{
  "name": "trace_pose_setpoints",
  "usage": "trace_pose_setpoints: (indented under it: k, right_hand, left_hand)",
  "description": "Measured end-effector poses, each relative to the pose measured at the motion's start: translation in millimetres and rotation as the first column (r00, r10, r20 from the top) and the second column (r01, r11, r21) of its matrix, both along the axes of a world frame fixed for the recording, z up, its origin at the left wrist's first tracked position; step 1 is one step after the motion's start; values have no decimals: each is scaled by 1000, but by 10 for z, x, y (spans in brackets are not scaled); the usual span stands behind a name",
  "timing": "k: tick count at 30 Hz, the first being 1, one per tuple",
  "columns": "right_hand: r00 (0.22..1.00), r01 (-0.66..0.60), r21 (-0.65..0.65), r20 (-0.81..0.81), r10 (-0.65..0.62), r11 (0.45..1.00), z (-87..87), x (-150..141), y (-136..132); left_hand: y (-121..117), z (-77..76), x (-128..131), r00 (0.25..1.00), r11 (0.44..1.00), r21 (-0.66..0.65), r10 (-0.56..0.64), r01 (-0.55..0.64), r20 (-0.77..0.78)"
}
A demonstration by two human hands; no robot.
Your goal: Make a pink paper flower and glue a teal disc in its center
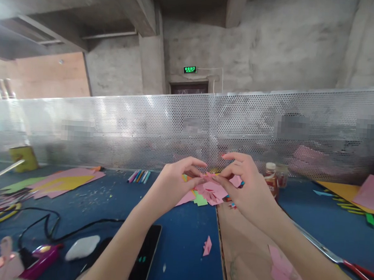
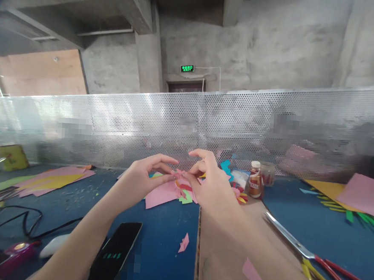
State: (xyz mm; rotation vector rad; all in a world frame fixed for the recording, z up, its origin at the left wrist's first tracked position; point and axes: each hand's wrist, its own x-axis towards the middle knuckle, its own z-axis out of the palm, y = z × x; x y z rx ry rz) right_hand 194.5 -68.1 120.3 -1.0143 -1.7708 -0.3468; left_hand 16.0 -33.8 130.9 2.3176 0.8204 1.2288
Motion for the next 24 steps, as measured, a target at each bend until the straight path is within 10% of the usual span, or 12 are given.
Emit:
trace_pose_setpoints:
  k: [24]
  right_hand:
    - [997,-61,-118,-50,55,991,-2,-70,-78]
  left_hand:
    - [-24,17,-1,999,1000,13,14,-14,-38]
